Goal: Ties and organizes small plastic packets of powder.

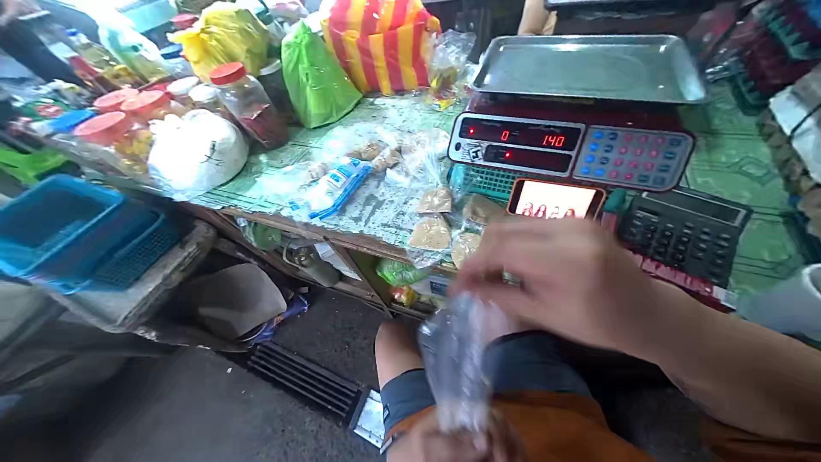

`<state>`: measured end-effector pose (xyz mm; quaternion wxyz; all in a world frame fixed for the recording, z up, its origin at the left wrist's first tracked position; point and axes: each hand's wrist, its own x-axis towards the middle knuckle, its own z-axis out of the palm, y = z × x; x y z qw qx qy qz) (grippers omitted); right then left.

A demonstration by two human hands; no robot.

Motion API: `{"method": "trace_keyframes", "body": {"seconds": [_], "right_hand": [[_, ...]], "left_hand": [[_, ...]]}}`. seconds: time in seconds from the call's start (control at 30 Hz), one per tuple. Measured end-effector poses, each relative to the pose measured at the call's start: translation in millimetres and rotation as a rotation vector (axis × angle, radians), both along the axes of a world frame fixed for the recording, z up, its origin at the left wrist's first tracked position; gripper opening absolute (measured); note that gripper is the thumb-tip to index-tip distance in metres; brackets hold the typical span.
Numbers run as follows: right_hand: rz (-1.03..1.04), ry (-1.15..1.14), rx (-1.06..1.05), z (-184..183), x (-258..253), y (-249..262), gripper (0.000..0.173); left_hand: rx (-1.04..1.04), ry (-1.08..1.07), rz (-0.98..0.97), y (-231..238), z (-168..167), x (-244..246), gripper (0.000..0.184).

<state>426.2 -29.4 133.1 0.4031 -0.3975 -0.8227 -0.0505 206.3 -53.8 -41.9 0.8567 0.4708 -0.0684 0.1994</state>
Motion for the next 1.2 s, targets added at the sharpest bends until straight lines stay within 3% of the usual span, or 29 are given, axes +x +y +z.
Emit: {"method": "trace_keyframes", "body": {"seconds": [0.03, 0.07, 0.17, 0.2, 0.23, 0.3, 0.37, 0.43, 0.5, 0.53, 0.57, 0.6, 0.67, 0.7, 0.73, 0.8, 0.9, 0.97, 1.03, 1.1, 1.13, 1.2], "right_hand": [[-0.132, -0.034, 0.093, -3, -1, 1, 0.013], [-0.134, -0.064, 0.120, -8, -8, -4, 0.014], [0.200, -0.384, -0.064, -42, -46, -26, 0.032], [0.246, -0.527, -0.181, -54, -50, -28, 0.039], [0.221, -0.617, -0.304, -64, -49, -27, 0.042], [0.127, -0.774, -0.647, -72, -39, -18, 0.024], [0.125, -0.848, -1.022, -61, -27, -12, 0.035], [0.305, -0.469, -1.351, -49, -6, -13, 0.042], [0.674, 0.350, -1.654, -55, 9, -18, 0.033], [0.858, 0.703, -1.655, -62, 8, -22, 0.029], [0.979, 0.846, -1.540, -67, 4, -24, 0.031], [0.960, 0.764, -1.332, -68, 1, -25, 0.038], [0.551, 0.224, -0.809, -75, -2, -25, 0.059], [0.326, 0.013, -0.605, -84, -2, -24, 0.064], [0.199, -0.092, -0.522, -94, 1, -21, 0.057], [0.135, -0.158, -0.673, -103, 20, -22, 0.039], [0.221, -0.198, -0.906, -95, 67, -27, 0.039], [0.434, -0.002, -0.889, -87, 99, -28, 0.033], [0.673, 0.410, -0.888, -84, 113, -19, 0.025], [0.765, 0.926, -0.820, -93, 84, 6, 0.024], [0.741, 1.166, -0.788, -103, 56, 22, 0.023], [0.695, 1.445, -0.744, -137, -6, 46, 0.027]], "left_hand": [[-0.061, 0.026, 0.031, 11, -7, -2, 0.037], [-0.078, 0.067, 0.097, 20, -14, -5, 0.034], [0.070, 0.282, 0.559, 28, -23, -22, 0.020], [0.155, 0.365, 0.584, 29, -15, -23, 0.019], [0.314, 0.431, 0.507, 35, -11, -22, 0.017], [0.597, 0.527, 0.211, 57, -3, -15, 0.016], [0.700, 0.569, 0.065, 71, 6, -18, 0.019], [0.715, 0.521, 0.041, 74, 13, -28, 0.020], [0.617, 0.412, 0.047, 70, 23, -34, 0.026], [0.546, 0.344, 0.058, 68, 27, -34, 0.028], [0.476, 0.287, 0.074, 66, 30, -30, 0.030], [0.426, 0.247, 0.091, 63, 31, -24, 0.028], [0.432, 0.260, 0.130, 59, 32, -16, 0.026], [0.478, 0.303, 0.166, 60, 32, -15, 0.026], [0.549, 0.366, 0.206, 63, 34, -16, 0.025], [0.673, 0.508, 0.266, 64, 33, -25, 0.024], [0.747, 0.576, 0.258, 67, 33, -36, 0.026], [0.620, 0.462, 0.251, 61, 50, -38, 0.029], [0.432, 0.304, 0.263, 51, 84, -24, 0.034], [0.368, 0.220, 0.380, 49, 120, 1, 0.032], [0.420, 0.213, 0.515, 53, 132, 14, 0.029], [0.768, 0.247, 0.864, 74, 136, 34, 0.016]]}}
